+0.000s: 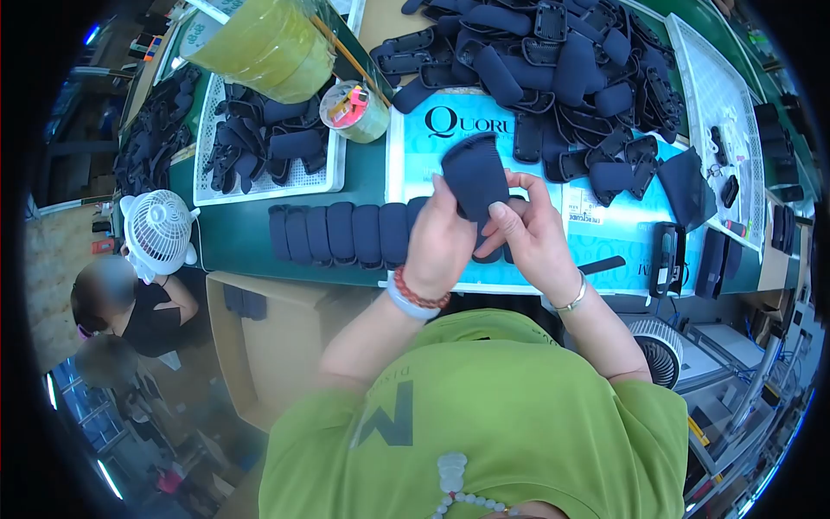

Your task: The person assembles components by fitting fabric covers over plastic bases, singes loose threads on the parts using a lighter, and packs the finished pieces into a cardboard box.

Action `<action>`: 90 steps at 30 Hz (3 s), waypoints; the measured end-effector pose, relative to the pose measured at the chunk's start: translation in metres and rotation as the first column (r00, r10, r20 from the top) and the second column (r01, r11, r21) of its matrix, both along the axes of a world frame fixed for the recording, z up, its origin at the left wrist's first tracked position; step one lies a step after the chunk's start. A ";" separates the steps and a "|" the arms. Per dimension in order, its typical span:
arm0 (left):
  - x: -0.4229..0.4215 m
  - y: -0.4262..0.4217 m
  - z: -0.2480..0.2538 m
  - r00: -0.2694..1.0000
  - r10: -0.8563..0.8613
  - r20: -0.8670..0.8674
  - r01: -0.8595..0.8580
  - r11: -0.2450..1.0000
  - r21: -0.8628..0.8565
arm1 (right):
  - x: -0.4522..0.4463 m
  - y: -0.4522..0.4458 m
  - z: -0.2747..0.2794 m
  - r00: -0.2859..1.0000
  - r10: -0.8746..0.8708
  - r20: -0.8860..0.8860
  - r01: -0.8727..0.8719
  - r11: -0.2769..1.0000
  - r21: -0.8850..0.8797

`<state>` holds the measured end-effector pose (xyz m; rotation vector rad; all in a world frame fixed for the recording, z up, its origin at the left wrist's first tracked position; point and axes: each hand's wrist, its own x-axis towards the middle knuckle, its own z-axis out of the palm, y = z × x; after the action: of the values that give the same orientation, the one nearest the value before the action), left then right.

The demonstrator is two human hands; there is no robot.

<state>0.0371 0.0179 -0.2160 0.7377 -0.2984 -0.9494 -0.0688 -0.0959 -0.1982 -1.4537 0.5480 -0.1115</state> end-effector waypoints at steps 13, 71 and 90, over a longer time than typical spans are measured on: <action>-0.097 -0.004 -0.084 0.727 -0.390 0.565 0.087 0.869 0.488 | -0.137 -0.008 -0.063 0.944 -0.305 -0.130 0.322 0.935 0.146; -0.011 -0.018 -0.015 0.967 0.254 -0.034 -0.254 0.967 -0.010 | 0.048 0.020 -0.038 0.900 -0.203 0.386 0.398 0.745 -0.535; 0.037 -0.059 -0.079 0.937 -0.026 0.350 -0.215 0.746 0.630 | -0.136 -0.121 -0.119 0.864 -0.438 -0.248 0.346 0.874 -0.341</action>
<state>0.0743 -0.0410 -0.2949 1.5778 -0.2127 -0.8196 -0.2052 -0.2170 -0.3175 -1.6336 1.1379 -0.2965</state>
